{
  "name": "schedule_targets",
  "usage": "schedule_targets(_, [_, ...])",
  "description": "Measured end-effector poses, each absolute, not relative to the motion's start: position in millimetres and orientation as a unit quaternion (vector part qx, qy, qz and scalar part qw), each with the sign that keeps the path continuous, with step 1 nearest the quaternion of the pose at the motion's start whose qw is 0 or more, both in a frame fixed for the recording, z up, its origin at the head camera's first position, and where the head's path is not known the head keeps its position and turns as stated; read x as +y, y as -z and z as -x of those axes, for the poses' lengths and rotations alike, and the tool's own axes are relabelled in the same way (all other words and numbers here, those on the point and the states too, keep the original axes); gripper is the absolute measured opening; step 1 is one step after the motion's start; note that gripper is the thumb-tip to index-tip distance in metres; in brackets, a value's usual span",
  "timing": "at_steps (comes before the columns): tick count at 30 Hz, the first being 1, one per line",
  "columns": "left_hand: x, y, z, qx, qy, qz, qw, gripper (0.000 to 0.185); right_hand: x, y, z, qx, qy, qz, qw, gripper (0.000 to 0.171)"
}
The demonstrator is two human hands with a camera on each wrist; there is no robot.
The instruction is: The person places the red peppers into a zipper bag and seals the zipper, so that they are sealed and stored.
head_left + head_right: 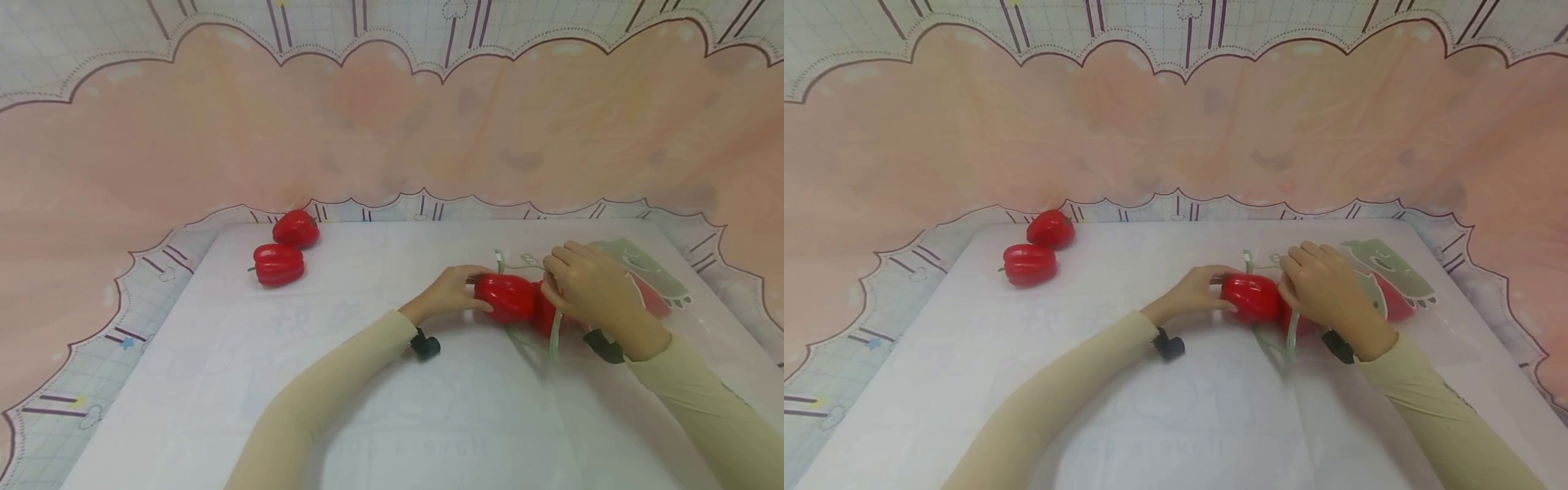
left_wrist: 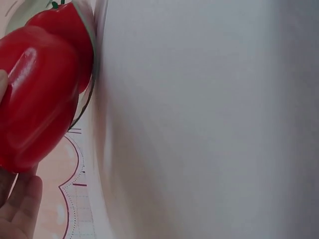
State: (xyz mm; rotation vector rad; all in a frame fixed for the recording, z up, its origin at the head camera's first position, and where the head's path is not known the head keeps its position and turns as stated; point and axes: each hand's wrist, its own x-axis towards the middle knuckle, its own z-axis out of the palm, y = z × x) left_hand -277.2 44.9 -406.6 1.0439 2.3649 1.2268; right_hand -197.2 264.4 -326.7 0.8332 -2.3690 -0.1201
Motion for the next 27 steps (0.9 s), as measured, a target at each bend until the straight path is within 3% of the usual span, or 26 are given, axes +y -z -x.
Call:
schedule_targets(9, [54.6, 407.7, 276.5, 0.826, -0.425, -0.347, 0.131, 0.059, 265.4, 328.0, 198.5, -0.892, 0.044, -0.318, 0.319, 0.012])
schedule_targets(22, [68.0, 409.6, 280.3, 0.820, -0.403, -0.380, 0.145, 0.060, 265.9, 326.5, 195.9, -0.902, 0.046, -0.302, 0.304, 0.021])
schedule_targets(27, [67.8, 409.0, 282.0, 0.841, -0.366, -0.380, 0.122, 0.062, 266.5, 327.1, 196.6, -0.897, 0.045, -0.307, 0.315, 0.018])
